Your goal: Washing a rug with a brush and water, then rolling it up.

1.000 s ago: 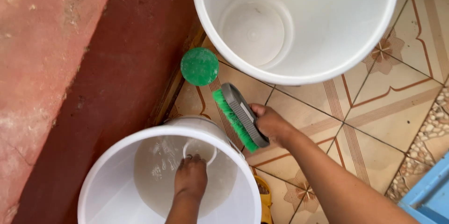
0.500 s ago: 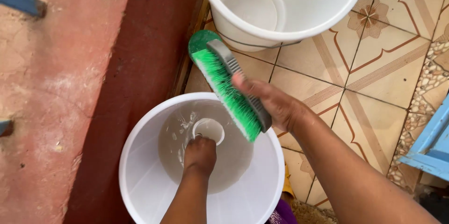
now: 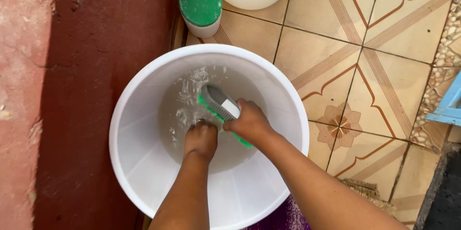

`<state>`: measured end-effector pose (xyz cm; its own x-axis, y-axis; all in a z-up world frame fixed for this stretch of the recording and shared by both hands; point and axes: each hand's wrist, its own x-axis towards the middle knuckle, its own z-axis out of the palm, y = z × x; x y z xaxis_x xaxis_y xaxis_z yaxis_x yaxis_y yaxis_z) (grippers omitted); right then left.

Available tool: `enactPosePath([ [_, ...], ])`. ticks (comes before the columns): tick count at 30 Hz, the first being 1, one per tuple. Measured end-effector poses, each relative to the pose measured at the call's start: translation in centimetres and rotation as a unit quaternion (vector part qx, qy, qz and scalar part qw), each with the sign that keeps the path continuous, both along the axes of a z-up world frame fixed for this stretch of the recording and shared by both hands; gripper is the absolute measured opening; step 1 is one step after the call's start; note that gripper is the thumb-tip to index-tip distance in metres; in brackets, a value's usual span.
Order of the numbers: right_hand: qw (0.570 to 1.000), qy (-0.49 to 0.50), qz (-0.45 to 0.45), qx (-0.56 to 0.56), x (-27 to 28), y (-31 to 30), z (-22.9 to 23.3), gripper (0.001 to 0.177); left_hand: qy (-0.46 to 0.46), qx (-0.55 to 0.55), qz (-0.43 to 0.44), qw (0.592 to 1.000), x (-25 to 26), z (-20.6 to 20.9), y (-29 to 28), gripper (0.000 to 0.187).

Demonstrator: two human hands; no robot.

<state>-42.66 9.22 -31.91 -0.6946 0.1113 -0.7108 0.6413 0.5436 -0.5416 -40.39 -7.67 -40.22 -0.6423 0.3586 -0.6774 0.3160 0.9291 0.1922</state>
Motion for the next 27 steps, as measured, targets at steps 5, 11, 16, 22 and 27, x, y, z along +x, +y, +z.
enactPosePath([
  [5,0.992,0.006,-0.116,-0.051,2.2,-0.2,1.6,0.054,0.069,0.079,-0.036,0.994,0.4,3.8,-1.7,0.018],
  [11,0.985,-0.008,-0.163,-0.054,4.0,0.7,9.4,0.057,0.137,0.193,-0.083,0.968,0.3,12.6,-2.0,0.017],
  [16,0.973,-0.027,-0.202,-0.108,4.9,1.0,17.4,0.052,0.161,0.227,-0.076,0.957,1.0,20.6,-2.2,0.014],
  [22,0.978,0.036,-0.177,-0.108,8.0,1.6,22.9,0.049,0.203,0.269,-0.071,0.939,4.3,26.9,-1.8,0.014],
  [27,0.971,0.033,-0.194,-0.134,13.4,2.5,25.4,0.044,0.21,0.279,-0.093,0.932,9.3,29.9,-1.5,0.014],
])
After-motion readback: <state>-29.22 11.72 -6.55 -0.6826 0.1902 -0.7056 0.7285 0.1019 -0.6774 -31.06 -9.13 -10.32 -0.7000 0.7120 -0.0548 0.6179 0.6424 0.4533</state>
